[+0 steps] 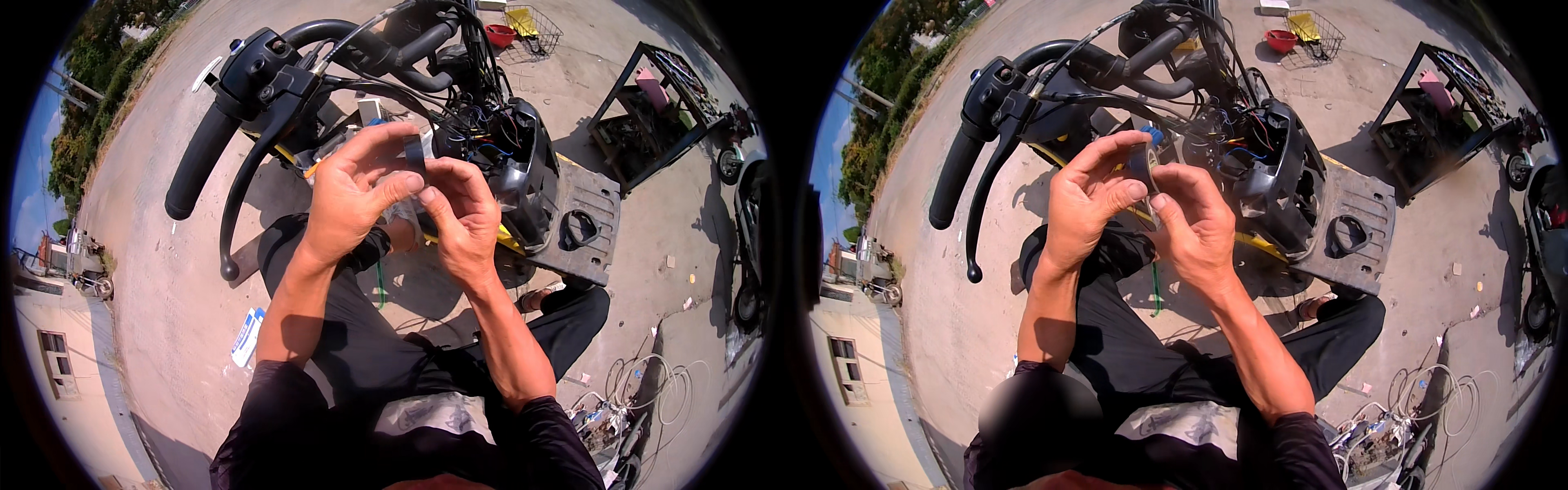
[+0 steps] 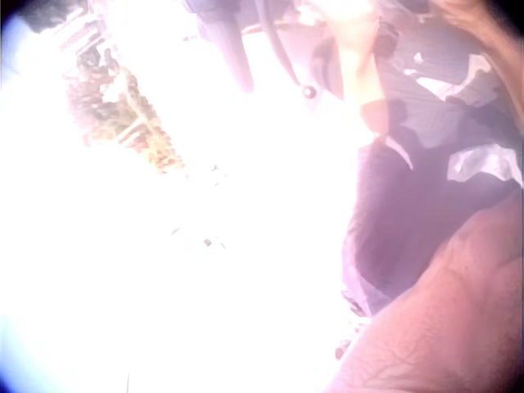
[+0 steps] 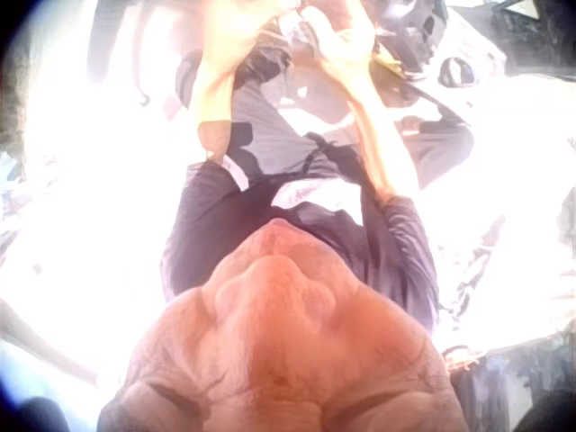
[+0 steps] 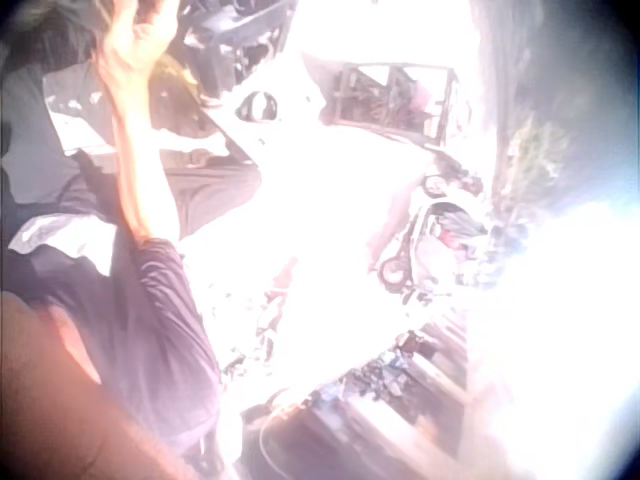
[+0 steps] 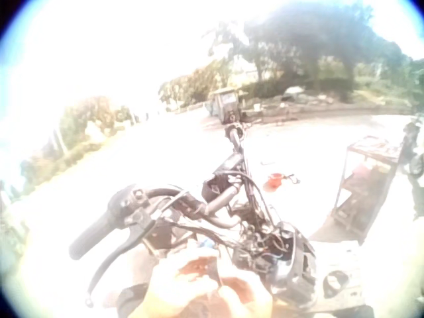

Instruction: The person works on a yellow electric scooter in an outdoor yard, handling exposed wiring near the handlebars and installing a black plastic cover. They retrieve a floor mat from a nearby cart and place it on the scooter's footboard before taping and organizing wires.

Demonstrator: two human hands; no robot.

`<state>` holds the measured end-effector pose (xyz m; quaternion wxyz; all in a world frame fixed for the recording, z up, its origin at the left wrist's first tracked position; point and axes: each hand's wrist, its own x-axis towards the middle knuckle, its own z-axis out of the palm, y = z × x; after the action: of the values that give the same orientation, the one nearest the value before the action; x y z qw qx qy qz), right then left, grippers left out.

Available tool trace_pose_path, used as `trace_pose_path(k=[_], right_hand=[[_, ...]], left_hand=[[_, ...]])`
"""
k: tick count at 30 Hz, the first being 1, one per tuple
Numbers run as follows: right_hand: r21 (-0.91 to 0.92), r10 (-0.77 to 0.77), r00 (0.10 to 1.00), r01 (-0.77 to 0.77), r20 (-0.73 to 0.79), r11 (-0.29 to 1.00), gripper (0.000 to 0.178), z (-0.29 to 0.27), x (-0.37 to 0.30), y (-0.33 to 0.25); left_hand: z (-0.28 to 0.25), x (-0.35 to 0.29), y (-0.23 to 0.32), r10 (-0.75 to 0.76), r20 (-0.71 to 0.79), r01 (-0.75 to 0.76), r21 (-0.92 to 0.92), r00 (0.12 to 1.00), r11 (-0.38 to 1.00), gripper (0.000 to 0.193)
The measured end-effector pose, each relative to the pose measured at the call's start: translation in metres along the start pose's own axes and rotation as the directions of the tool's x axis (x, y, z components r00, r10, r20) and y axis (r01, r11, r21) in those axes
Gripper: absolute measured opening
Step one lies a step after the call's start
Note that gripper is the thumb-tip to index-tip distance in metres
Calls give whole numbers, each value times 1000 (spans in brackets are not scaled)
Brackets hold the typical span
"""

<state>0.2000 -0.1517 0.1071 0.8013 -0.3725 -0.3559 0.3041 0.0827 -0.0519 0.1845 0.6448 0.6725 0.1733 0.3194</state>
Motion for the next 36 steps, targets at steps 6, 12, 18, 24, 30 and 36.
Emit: trace_pose_path(k=[6,12,18,24,30,36], right_hand=[[-105,-52,998,54,22,993,28,3,-3,-3],[-340,-237,962,271,137,901,32,-4,-5,-4],[-564,-372,880,474,294,676,33,-16,-8,-18],[-608,-389,859,511,333,608,34,-22,-12,-22],[-577,-221,956,292,193,763,31,-16,-20,-28],[-647,-137,983,183,122,740,35,-10,-26,-32]], left_hand=[[-1,-9,-8,219,23,-221,110,975,969,49],[-11,-16,-10,214,34,-216,42,976,976,42],[-10,-21,-3,182,23,-184,147,983,972,26],[-9,-19,-3,179,84,-196,308,980,931,8],[-3,-21,-6,253,101,-270,468,962,841,4],[-2,-24,-9,262,45,-243,549,964,800,3]])
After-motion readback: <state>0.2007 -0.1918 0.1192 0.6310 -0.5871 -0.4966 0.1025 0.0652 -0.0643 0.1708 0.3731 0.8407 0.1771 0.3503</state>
